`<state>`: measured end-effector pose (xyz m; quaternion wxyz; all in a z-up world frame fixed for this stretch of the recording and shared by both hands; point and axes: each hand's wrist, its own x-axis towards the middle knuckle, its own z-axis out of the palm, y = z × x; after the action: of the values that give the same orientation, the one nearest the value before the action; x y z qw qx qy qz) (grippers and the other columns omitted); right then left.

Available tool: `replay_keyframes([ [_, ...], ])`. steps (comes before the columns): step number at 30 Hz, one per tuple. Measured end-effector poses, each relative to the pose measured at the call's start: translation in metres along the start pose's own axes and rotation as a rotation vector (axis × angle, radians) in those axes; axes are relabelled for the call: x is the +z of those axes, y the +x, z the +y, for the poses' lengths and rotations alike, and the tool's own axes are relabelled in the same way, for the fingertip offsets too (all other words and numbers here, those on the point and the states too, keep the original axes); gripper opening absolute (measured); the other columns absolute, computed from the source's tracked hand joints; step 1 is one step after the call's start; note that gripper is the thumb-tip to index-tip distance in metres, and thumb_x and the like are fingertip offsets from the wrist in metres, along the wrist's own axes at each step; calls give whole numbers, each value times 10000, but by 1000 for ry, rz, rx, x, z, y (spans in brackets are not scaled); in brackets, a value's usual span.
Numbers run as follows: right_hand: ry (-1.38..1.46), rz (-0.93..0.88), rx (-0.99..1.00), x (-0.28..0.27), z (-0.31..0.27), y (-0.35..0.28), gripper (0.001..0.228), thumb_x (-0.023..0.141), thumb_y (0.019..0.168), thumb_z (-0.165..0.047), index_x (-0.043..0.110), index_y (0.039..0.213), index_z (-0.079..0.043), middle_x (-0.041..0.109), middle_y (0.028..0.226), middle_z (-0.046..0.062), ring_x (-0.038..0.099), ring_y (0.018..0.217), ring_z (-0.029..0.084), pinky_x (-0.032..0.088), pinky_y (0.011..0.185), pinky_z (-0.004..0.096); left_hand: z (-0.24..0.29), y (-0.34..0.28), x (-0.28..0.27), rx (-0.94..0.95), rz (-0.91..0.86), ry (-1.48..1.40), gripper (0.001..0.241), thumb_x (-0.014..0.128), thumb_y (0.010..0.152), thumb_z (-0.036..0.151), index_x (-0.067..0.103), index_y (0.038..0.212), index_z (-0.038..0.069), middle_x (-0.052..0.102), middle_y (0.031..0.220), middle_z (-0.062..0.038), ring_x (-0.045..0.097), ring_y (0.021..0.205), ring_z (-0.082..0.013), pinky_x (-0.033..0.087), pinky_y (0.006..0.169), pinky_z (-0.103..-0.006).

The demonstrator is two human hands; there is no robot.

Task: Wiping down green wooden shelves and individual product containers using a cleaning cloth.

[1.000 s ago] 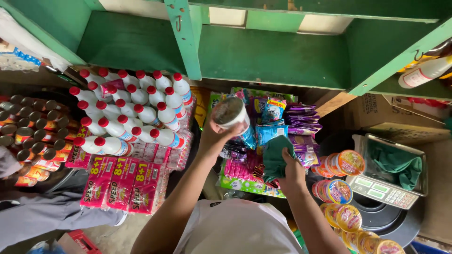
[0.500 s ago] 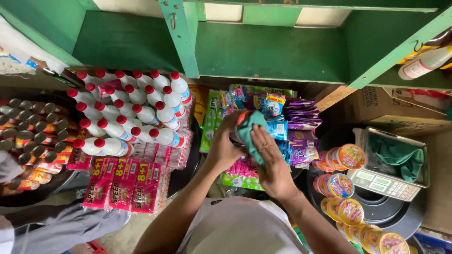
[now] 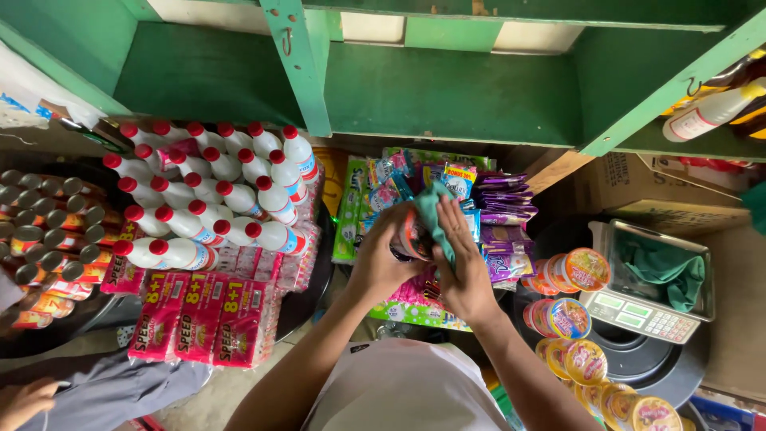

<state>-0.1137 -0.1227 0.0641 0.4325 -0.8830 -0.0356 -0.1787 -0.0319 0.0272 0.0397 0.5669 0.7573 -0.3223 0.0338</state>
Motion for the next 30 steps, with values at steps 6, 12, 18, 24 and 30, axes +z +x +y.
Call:
replay_keyframes([
  [6, -34, -175, -260, 2, -29, -1, 734, 591, 838, 56, 375, 1540, 46, 352, 1634, 236, 267, 1566, 386, 177, 1292, 497, -32, -3, 2, 19, 43, 16, 710, 817, 799, 51, 573, 1464, 99, 618, 1472, -139, 620, 1376, -311, 497, 1190, -400],
  [12, -50, 12, -69, 1, -4, 14, 615, 570, 927, 62, 442, 1528, 39, 384, 1647, 236, 266, 1581, 409, 229, 1282, 494, 5, 13, -5, 15, 55, -60, 799, 860, 653, 69, 545, 1388, 60, 592, 1384, -165, 583, 1302, -346, 472, 1097, -422],
  [18, 9, -198, -226, 6, -35, 2, 662, 553, 815, 73, 473, 1472, 47, 391, 1634, 240, 297, 1568, 366, 217, 1289, 492, -37, 10, -11, -45, 77, 0, 682, 803, 805, 59, 560, 1442, 78, 602, 1467, -142, 626, 1354, -300, 528, 1119, -389],
  [24, 667, 339, 487, 42, 82, -56, 370, 531, 1125, -135, 610, 1443, 39, 520, 1015, 114, 447, 882, 192, 382, 772, 334, -14, 16, -32, -26, 96, -47, 907, 931, 677, 127, 483, 1464, 69, 486, 1471, -144, 519, 1385, -302, 526, 1070, -446],
  [30, 473, 504, 519, 23, 71, -30, 312, 554, 1074, -308, 607, 1247, -55, 623, 1033, -26, 585, 895, 66, 500, 774, 225, -26, 9, -29, -90, 57, -345, 962, 905, 790, 193, 348, 1563, 63, 414, 1523, -116, 517, 1426, -260, 585, 1095, -441],
])
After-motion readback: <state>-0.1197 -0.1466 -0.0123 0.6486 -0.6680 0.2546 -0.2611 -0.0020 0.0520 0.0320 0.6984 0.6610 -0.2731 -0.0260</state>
